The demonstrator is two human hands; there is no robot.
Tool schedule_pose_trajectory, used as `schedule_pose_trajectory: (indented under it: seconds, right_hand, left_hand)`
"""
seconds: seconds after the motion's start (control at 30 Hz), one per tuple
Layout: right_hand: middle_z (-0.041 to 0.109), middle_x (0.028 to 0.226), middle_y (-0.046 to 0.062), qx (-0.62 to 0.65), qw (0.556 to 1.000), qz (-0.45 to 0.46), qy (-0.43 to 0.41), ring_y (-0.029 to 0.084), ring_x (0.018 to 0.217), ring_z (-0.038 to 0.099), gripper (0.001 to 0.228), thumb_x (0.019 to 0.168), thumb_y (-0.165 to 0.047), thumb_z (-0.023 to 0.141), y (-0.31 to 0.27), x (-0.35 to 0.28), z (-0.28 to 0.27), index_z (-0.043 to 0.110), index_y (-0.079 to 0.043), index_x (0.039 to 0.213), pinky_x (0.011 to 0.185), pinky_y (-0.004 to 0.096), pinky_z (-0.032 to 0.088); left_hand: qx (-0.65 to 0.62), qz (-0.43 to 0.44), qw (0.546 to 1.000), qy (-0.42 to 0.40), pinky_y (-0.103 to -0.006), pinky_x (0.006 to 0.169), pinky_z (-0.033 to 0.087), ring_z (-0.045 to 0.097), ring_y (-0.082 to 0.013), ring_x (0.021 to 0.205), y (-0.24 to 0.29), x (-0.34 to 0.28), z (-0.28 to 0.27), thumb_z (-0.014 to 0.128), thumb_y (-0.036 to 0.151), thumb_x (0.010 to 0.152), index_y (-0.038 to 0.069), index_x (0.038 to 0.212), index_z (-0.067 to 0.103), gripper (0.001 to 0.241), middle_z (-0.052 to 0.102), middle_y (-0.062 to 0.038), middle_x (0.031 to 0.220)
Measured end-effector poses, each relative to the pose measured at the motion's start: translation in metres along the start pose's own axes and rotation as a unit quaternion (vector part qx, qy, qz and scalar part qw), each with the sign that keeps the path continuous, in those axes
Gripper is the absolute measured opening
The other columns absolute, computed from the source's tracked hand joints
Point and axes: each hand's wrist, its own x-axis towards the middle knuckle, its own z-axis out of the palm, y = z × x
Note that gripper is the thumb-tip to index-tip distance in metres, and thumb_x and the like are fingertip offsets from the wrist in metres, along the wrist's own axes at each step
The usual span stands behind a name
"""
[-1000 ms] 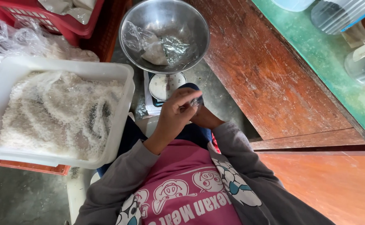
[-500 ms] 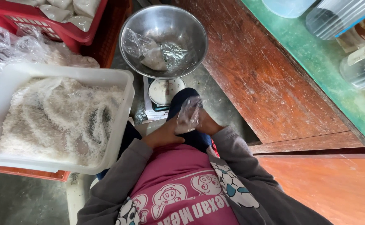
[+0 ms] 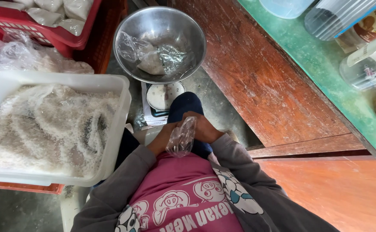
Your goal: The person is packing white powder into small plastic bags by scooping it from a large bin, weighing each bag on a digital scale, and tying them shut.
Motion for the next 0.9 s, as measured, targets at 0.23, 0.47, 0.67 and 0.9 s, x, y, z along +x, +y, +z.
schedule_pose_trajectory:
  seconds: [0.23, 0.47, 0.67, 0.9]
  right_hand:
    - [0.069, 0.1, 0.025, 0.062, 0.986, 0.125, -0.093, 0.048, 0.097, 0.063, 0.036, 0.095, -0.032, 0.071, -0.038, 0.012, -0.029, 0.066, 0.002, 0.107, 0.094, 0.057, 0.051]
    - [0.058, 0.115, 0.024, 0.062, 0.964, 0.184, -0.183, 0.047, 0.114, 0.056, 0.072, 0.069, -0.046, 0.086, -0.08, 0.036, -0.053, 0.056, -0.004, 0.119, 0.1, 0.057, 0.045]
    - [0.058, 0.12, 0.015, -0.024, 0.918, 0.252, -0.304, 0.041, 0.116, 0.059, 0.075, 0.067, -0.035, 0.087, -0.036, 0.013, -0.049, 0.048, -0.014, 0.128, 0.095, 0.053, 0.049]
    - [0.062, 0.117, 0.024, -0.016, 0.914, 0.275, -0.297, 0.048, 0.112, 0.06, 0.06, 0.071, -0.021, 0.078, -0.044, 0.017, -0.054, 0.052, -0.008, 0.124, 0.091, 0.056, 0.051]
  left_hand:
    - [-0.283, -0.106, 0.953, 0.022, -0.04, 0.102, 0.05, 0.071, -0.0356, 0.098, 0.084, -0.015, -0.004, 0.079, 0.021, 0.082, -0.011, 0.109, 0.071, 0.043, 0.073, -0.026, 0.102]
    - [-0.115, 0.003, 0.988, -0.102, -0.0439, 0.092, 0.055, 0.07, -0.036, 0.102, -0.011, 0.028, 0.013, 0.086, 0.024, 0.077, -0.005, 0.11, 0.064, 0.049, 0.073, -0.023, 0.099]
    - [-0.277, 0.112, 0.875, -0.38, -0.0401, 0.093, 0.054, 0.068, -0.03, 0.103, -0.07, 0.053, 0.034, 0.076, 0.024, 0.083, -0.002, 0.11, 0.065, 0.039, 0.07, -0.017, 0.1]
    - [-0.426, 0.234, 0.583, -0.651, -0.0354, 0.093, 0.054, 0.065, -0.0226, 0.104, -0.125, 0.094, 0.058, 0.064, 0.023, 0.091, 0.001, 0.11, 0.065, 0.029, 0.067, -0.01, 0.102]
